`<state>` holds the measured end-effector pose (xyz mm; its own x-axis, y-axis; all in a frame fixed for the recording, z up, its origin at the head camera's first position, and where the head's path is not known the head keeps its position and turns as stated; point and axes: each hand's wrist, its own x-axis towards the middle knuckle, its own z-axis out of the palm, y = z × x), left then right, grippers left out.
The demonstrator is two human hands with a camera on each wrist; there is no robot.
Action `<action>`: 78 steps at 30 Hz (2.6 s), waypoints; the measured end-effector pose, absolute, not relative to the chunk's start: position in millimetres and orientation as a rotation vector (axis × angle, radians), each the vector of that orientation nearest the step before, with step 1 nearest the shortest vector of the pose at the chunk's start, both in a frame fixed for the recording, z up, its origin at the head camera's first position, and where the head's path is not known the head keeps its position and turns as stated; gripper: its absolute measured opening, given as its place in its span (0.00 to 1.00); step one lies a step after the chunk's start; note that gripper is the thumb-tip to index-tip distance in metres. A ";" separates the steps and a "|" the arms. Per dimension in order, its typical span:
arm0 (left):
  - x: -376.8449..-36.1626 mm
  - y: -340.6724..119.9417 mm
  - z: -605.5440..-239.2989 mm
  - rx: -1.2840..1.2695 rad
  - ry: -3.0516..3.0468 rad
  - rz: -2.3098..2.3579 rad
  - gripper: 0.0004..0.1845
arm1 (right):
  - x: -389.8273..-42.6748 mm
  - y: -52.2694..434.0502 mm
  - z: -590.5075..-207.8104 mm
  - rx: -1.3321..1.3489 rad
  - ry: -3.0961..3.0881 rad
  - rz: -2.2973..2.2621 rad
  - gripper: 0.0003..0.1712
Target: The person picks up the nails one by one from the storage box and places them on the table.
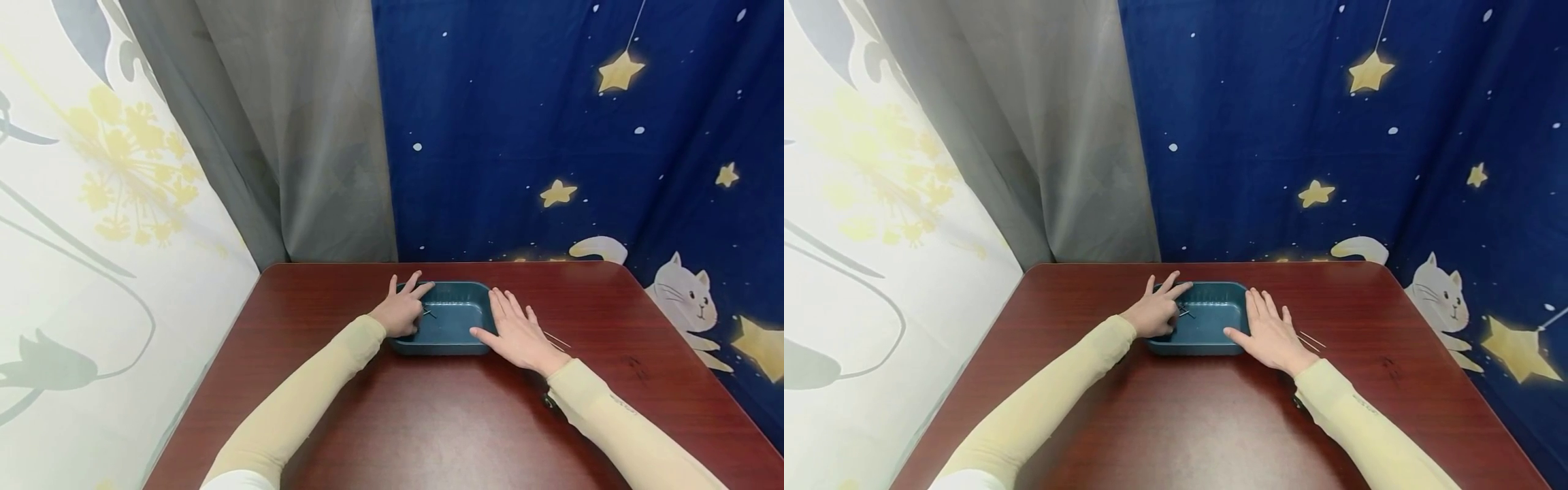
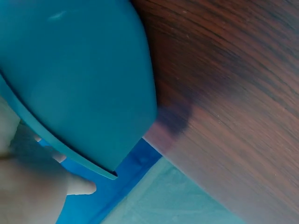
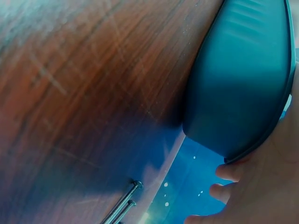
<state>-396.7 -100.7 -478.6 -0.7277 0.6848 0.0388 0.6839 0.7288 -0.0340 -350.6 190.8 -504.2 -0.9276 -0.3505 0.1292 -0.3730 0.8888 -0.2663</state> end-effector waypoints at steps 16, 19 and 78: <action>-385.2 -104.8 -458.1 -1.109 -2.867 -0.211 0.15 | -351.0 193.1 -506.4 0.569 -2.967 0.457 0.60; -380.1 -107.3 -447.4 -1.111 -2.830 -0.227 0.16 | -350.9 193.0 -506.6 0.564 -2.967 0.452 0.60; -367.2 -222.9 -491.2 -0.420 -3.200 -0.253 0.17 | -351.6 185.2 -503.7 0.502 -2.982 0.488 0.59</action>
